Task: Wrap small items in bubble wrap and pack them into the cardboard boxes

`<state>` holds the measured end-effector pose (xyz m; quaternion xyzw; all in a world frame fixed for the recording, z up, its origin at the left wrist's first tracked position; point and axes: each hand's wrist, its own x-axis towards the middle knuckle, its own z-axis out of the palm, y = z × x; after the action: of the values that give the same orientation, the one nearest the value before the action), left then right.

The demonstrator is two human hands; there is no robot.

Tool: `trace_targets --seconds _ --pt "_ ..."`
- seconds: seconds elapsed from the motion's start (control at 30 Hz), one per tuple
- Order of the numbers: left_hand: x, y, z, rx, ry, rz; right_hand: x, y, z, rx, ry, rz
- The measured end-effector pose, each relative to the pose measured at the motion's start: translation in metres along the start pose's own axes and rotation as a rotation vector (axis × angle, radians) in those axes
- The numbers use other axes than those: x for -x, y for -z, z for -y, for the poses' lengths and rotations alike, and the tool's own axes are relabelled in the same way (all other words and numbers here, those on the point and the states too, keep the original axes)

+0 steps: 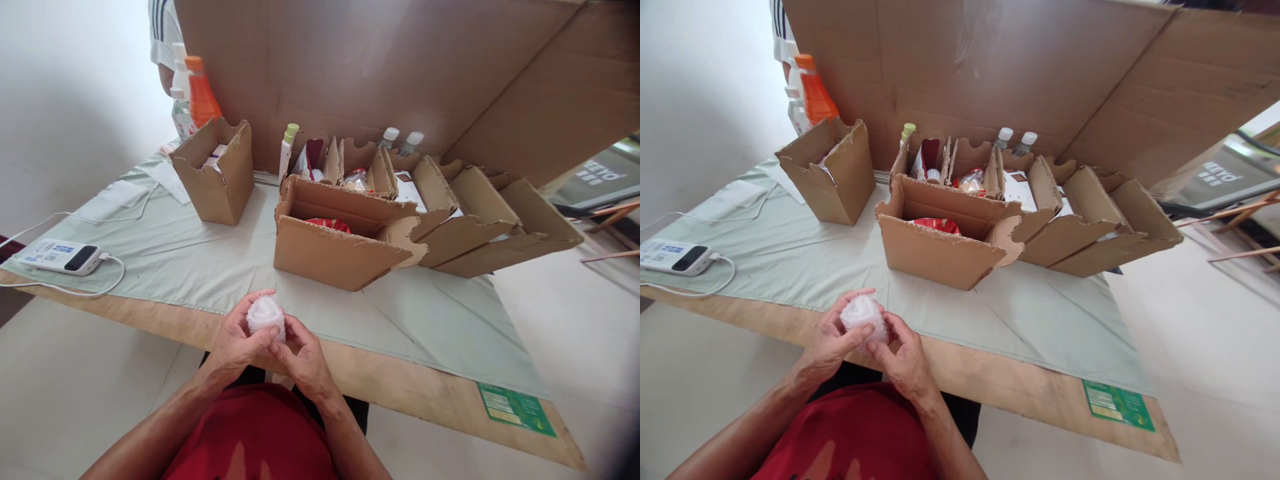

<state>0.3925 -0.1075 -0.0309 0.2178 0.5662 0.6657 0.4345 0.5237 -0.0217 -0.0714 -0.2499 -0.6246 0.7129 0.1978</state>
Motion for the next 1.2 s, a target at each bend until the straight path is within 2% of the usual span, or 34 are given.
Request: trace_targets --seconds 0.13,0.3,0.53,0.73,0.9,1.07,1.2 --pt "-0.001 0.006 0.003 0.016 -0.013 0.045 0.002 0.001 -0.004 -0.121 -0.048 -0.008" --pt "-0.004 0.012 0.015 0.111 0.006 0.068 0.004 0.003 -0.002 -0.117 -0.084 0.073" --pt "-0.009 0.005 0.008 0.217 0.026 -0.108 0.007 -0.001 -0.008 -0.04 -0.03 0.108" --pt "-0.013 0.005 0.006 0.274 0.096 -0.075 0.014 -0.002 -0.004 0.018 -0.021 0.066" --pt "-0.009 -0.001 0.004 0.25 0.131 0.002 0.023 0.013 0.006 0.019 0.008 0.018" --pt "-0.007 -0.014 0.004 0.24 0.13 0.002 0.03 0.029 0.013 0.016 0.006 0.001" --pt "-0.009 -0.018 0.006 0.225 0.113 -0.041 0.028 0.029 0.016 -0.078 0.036 0.03"
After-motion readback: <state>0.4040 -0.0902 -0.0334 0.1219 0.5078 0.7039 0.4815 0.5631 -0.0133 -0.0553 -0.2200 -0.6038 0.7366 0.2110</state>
